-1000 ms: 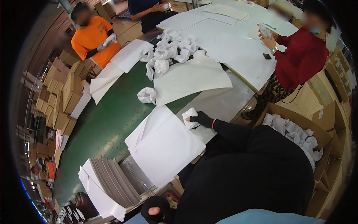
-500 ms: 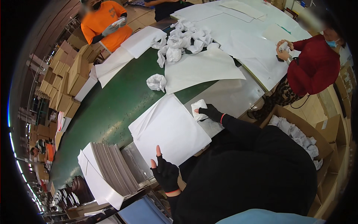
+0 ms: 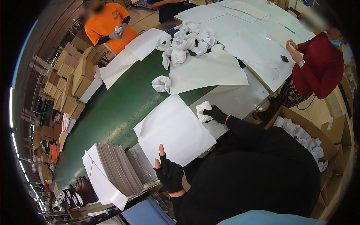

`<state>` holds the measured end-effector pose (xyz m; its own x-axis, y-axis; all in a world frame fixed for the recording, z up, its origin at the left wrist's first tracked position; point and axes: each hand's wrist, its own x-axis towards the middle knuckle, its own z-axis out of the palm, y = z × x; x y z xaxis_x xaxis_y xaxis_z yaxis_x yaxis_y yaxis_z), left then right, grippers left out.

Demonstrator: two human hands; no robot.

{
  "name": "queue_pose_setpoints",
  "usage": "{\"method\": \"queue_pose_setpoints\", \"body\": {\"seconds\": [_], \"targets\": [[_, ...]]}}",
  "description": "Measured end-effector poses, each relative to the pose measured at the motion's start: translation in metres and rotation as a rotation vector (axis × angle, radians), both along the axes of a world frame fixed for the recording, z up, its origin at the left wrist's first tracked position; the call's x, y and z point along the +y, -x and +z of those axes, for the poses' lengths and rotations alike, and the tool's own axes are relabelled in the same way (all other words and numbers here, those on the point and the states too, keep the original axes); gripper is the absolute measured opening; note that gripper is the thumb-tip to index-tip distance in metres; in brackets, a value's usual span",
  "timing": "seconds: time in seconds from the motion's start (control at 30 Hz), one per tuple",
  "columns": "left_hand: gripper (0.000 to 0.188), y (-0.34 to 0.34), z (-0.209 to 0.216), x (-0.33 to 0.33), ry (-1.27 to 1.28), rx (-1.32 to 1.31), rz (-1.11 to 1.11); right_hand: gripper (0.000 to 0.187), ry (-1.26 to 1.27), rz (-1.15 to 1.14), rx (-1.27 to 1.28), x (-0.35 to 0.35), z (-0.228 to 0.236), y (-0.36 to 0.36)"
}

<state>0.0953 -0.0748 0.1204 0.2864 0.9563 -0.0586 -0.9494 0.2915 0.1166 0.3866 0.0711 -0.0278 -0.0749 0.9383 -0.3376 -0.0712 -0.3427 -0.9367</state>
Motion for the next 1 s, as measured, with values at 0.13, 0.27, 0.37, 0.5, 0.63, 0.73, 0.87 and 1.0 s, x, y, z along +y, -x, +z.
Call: {"method": "queue_pose_setpoints", "body": {"seconds": [0.13, 0.27, 0.37, 0.5, 0.63, 0.73, 0.87, 1.0], "targets": [[0.059, 0.007, 0.007, -0.002, -0.007, 0.105, 0.071, 0.047, 0.021, 0.004, -0.014, 0.001, 0.002, -0.007], [0.058, 0.016, 0.013, -0.005, -0.189, 0.134, 0.081, 0.044, 0.017, -0.031, -0.013, 0.005, -0.003, -0.008], [0.059, 0.001, 0.046, -0.008, 0.111, 0.276, 0.200, 0.045, -0.044, 0.050, -0.072, 0.004, -0.006, -0.002], [0.059, 0.021, 0.004, -0.022, -0.146, 0.158, 0.078, 0.038, -0.079, -0.004, 0.126, 0.005, -0.030, -0.010], [0.057, 0.017, 0.030, -0.024, -0.203, 0.373, 0.069, 0.039, 0.011, -0.060, 0.108, 0.006, -0.036, -0.009], [0.058, 0.016, 0.033, -0.035, -0.271, 0.374, 0.090, 0.045, -0.039, 0.051, 0.092, 0.004, -0.024, -0.008], [0.056, 0.012, 0.046, -0.026, -0.173, 0.275, 0.082, 0.044, -0.064, 0.049, 0.051, 0.010, -0.034, -0.014], [0.054, 0.008, 0.042, -0.017, -0.144, 0.097, 0.050, 0.043, -0.061, 0.044, 0.057, 0.012, -0.036, -0.014]]}}
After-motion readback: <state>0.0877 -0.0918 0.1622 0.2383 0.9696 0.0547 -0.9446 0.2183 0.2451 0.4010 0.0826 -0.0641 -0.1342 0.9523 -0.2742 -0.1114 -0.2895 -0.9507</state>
